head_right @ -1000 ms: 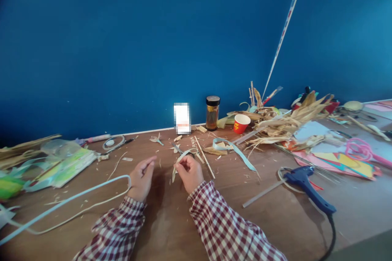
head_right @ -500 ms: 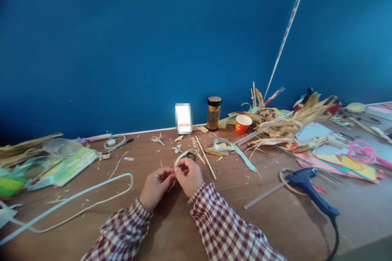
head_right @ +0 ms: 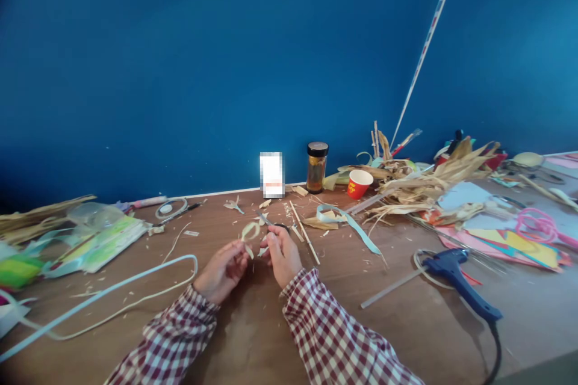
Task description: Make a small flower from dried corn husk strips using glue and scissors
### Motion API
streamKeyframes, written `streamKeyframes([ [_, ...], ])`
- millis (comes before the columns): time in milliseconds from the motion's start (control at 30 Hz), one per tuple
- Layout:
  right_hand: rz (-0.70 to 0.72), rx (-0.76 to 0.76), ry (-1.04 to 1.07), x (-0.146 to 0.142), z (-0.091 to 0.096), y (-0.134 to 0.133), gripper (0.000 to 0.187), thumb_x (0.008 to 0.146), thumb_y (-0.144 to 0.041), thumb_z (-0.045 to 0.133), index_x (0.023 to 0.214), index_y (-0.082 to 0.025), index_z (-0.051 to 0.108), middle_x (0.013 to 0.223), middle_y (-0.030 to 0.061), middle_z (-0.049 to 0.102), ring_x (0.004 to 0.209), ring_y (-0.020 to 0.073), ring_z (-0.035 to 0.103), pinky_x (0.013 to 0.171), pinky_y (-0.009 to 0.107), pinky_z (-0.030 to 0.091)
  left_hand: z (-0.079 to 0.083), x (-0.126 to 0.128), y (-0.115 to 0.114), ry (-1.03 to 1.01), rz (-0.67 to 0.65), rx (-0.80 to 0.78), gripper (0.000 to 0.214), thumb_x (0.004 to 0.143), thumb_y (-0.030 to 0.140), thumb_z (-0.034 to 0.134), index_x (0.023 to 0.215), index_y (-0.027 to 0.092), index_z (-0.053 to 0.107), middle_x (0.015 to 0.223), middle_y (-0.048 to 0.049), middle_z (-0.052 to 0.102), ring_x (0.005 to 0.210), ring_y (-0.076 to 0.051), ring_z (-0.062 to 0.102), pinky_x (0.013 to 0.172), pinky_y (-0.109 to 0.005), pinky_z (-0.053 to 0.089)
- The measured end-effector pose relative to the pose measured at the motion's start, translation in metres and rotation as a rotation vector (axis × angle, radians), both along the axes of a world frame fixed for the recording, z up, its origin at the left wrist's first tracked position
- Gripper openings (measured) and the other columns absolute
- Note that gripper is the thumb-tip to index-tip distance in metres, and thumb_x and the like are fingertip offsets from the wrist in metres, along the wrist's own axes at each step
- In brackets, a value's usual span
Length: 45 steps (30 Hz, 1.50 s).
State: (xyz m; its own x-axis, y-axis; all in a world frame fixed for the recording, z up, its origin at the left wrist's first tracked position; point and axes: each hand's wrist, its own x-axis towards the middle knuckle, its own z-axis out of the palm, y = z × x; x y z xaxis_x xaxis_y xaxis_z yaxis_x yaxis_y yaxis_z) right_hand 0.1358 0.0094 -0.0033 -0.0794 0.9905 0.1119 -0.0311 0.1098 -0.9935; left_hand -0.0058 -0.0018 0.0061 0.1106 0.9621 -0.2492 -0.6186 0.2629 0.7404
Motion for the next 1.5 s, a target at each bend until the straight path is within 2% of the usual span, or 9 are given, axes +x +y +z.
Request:
streamKeyframes([
  [100,0.009,-0.008,0.003,-0.001,0.000,-0.001,0.033,0.083,-0.042,0.038,0.104,-0.017,0.043,0.077,0.0040,0.058,0.056,0.0113,0.053,0.042,0.020,0.040,0.000,-0.004,0.003,-0.093,0.105,-0.023,0.005,0.070,0.012,0.060,0.074,0.011,0.062,0.072,-0.0035,0.064,0.056,-0.005,0.058,0.053,-0.013,0.050],
  [300,0.075,0.134,-0.197,-0.001,0.000,-0.004,0.018,0.079,-0.033,0.048,0.083,-0.017,0.055,0.065,-0.0004,0.054,0.056,0.0100,0.050,0.052,0.021,0.040,-0.003,0.002,0.001,0.218,0.197,0.027,0.021,0.057,0.021,0.072,0.072,0.010,0.064,0.056,0.0009,0.059,0.046,-0.004,0.051,0.043,-0.012,0.045],
  [667,0.147,0.121,-0.224,-0.005,-0.001,-0.005,0.009,0.073,-0.024,0.052,0.073,-0.015,0.054,0.060,-0.0021,0.051,0.052,0.0083,0.043,0.050,0.019,0.036,-0.007,0.006,0.001,0.386,0.118,0.088,0.025,0.055,0.030,0.072,0.069,0.012,0.061,0.050,0.0035,0.053,0.043,-0.003,0.044,0.039,-0.012,0.035],
  [833,0.196,0.148,-0.286,-0.006,0.001,-0.007,0.006,0.072,-0.021,0.051,0.070,-0.016,0.053,0.058,-0.0028,0.048,0.051,0.0079,0.041,0.048,0.018,0.034,-0.008,0.004,0.002,0.310,0.096,0.123,0.022,0.060,0.029,0.070,0.068,0.012,0.060,0.048,0.0042,0.051,0.039,-0.001,0.039,0.035,-0.012,0.029],
  [933,0.252,0.171,-0.323,-0.006,0.001,-0.009,0.004,0.071,-0.018,0.051,0.069,-0.016,0.053,0.057,-0.0031,0.048,0.050,0.0073,0.041,0.048,0.018,0.034,-0.001,0.001,0.002,0.201,0.118,0.083,0.021,0.059,0.026,0.070,0.071,0.011,0.061,0.060,0.0004,0.060,0.040,-0.001,0.041,0.035,-0.011,0.031],
  [1067,0.405,0.173,-0.383,-0.004,-0.001,-0.013,0.004,0.068,-0.015,0.051,0.070,-0.015,0.055,0.058,-0.0031,0.050,0.050,0.0067,0.043,0.048,0.017,0.035,0.007,-0.006,0.004,0.087,0.194,0.003,0.022,0.059,0.020,0.070,0.079,0.013,0.062,0.068,-0.0002,0.061,0.042,-0.001,0.046,0.038,-0.010,0.037],
  [1267,0.634,0.164,-0.437,0.002,0.004,-0.018,0.006,0.067,-0.021,0.056,0.070,-0.015,0.059,0.057,-0.0033,0.052,0.050,0.0066,0.044,0.046,0.016,0.034,0.004,-0.010,0.006,0.068,0.219,0.024,0.020,0.061,0.024,0.068,0.075,0.014,0.060,0.060,0.0024,0.057,0.038,0.000,0.040,0.034,-0.010,0.032],
  [1433,0.456,0.124,-0.356,0.001,0.008,-0.015,0.025,0.070,-0.039,0.057,0.076,-0.015,0.060,0.058,-0.0015,0.054,0.051,0.0081,0.044,0.047,0.018,0.035,0.001,-0.002,0.004,0.271,0.179,0.078,0.026,0.059,0.034,0.069,0.067,0.012,0.058,0.048,0.0049,0.053,0.031,0.001,0.029,0.029,-0.011,0.019],
  [1500,0.446,0.127,-0.368,0.000,0.006,-0.014,0.027,0.069,-0.041,0.059,0.075,-0.015,0.061,0.058,-0.0013,0.054,0.050,0.0084,0.044,0.046,0.018,0.035,0.000,0.000,0.002,0.308,0.151,0.100,0.027,0.059,0.035,0.068,0.064,0.012,0.058,0.043,0.0059,0.050,0.030,0.001,0.028,0.029,-0.012,0.019],
])
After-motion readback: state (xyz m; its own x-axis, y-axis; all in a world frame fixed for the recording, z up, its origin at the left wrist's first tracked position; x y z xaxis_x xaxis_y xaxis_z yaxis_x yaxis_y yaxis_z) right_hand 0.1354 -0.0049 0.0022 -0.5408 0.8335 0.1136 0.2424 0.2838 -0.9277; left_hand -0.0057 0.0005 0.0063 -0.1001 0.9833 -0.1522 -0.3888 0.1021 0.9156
